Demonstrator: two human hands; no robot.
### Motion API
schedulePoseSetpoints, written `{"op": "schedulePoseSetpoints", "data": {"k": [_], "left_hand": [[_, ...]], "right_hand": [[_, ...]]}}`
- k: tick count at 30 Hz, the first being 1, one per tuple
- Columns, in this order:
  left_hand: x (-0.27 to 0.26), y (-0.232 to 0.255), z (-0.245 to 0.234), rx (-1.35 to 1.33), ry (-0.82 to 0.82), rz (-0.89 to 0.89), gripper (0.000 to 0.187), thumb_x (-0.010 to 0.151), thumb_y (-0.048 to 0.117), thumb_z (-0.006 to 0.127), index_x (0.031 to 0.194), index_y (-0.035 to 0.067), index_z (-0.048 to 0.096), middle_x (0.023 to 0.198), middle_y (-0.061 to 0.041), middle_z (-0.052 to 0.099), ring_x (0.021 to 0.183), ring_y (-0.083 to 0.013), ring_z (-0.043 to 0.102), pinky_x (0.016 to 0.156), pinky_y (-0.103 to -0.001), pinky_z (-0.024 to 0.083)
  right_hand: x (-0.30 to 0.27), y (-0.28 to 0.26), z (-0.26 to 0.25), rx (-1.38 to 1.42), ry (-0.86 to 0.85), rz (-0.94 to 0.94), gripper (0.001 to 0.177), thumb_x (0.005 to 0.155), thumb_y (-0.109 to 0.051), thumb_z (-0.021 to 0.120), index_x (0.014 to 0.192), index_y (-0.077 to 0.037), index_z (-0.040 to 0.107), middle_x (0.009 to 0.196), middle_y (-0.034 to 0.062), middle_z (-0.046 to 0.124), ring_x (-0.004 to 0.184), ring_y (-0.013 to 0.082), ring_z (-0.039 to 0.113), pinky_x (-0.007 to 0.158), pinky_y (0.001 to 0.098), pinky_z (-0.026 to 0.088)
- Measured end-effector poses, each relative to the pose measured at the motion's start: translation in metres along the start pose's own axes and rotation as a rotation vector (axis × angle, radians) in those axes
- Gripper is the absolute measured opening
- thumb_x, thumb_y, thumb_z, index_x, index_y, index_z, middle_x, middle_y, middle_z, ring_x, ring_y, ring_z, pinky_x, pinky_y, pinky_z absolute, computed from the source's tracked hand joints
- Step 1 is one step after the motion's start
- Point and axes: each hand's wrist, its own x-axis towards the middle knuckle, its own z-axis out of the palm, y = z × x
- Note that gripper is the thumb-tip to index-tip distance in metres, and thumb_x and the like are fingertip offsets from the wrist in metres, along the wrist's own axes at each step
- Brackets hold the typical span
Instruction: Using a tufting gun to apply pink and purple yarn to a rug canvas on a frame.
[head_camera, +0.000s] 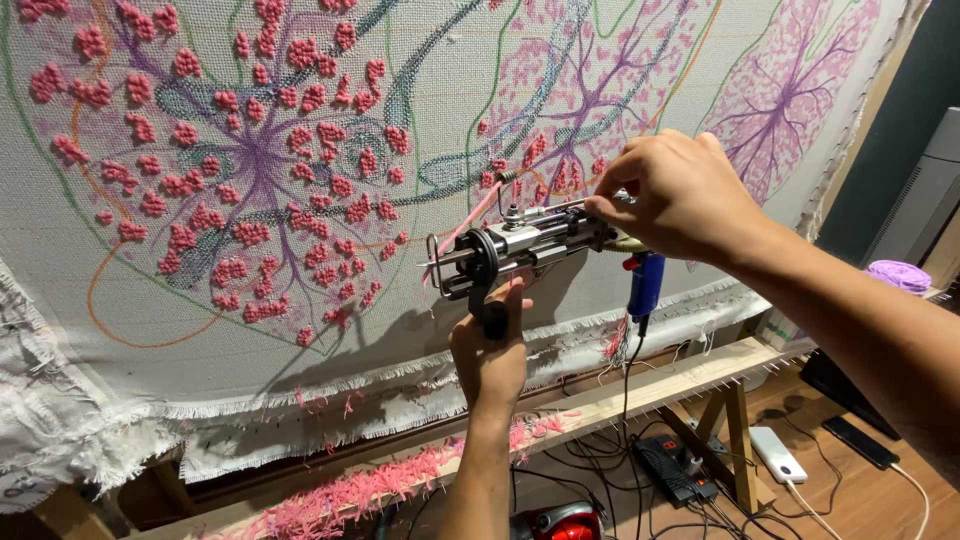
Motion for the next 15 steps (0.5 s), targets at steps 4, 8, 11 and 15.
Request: {"op": "schedulePoseSetpoints", "data": {"k": [4, 8, 11, 15], "left_hand": [[-0.001, 0.008, -0.002, 0.026, 0.001, -0.058, 0.030, 0.097, 0.035, 0.068, 0.104, 0.009, 0.081, 0.084, -0.008, 0.081, 0.078, -0.0154, 0.079, 0.070, -0.030, 0.057], [0.000, 0.006, -0.004, 0.008, 0.018, -0.055, 0.029, 0.095, 0.034, 0.069, 0.104, 0.008, 0.081, 0.084, -0.007, 0.081, 0.076, -0.0146, 0.079, 0.069, -0.030, 0.058], [0.001, 0.006, -0.005, 0.004, 0.023, -0.083, 0.029, 0.095, 0.033, 0.070, 0.102, 0.007, 0.081, 0.083, -0.007, 0.082, 0.074, -0.0142, 0.078, 0.067, -0.029, 0.058], [0.001, 0.001, -0.004, -0.037, 0.025, -0.037, 0.029, 0.097, 0.033, 0.069, 0.101, 0.006, 0.081, 0.083, -0.008, 0.081, 0.072, -0.0142, 0.078, 0.065, -0.030, 0.057]], "right_hand": [[0.001, 0.018, 0.022, 0.003, 0.272, -0.260, 0.021, 0.085, -0.034, 0.075, 0.082, -0.015, 0.080, 0.077, 0.0044, 0.069, 0.085, 0.0262, 0.064, 0.075, 0.0442, 0.039], [0.009, 0.013, 0.011, 0.136, 0.034, -0.101, 0.028, 0.088, -0.037, 0.074, 0.088, -0.009, 0.077, 0.082, 0.0095, 0.070, 0.082, 0.0251, 0.068, 0.077, 0.0427, 0.048], [0.012, 0.025, 0.003, 0.371, -0.281, 0.131, 0.031, 0.097, -0.035, 0.069, 0.097, -0.006, 0.077, 0.090, 0.0153, 0.075, 0.081, 0.0253, 0.070, 0.078, 0.0432, 0.054], [0.004, 0.026, -0.022, 0.473, -0.421, 0.188, 0.038, 0.090, -0.046, 0.070, 0.107, -0.013, 0.079, 0.100, 0.0027, 0.081, 0.092, 0.0144, 0.073, 0.090, 0.0361, 0.055]]}}
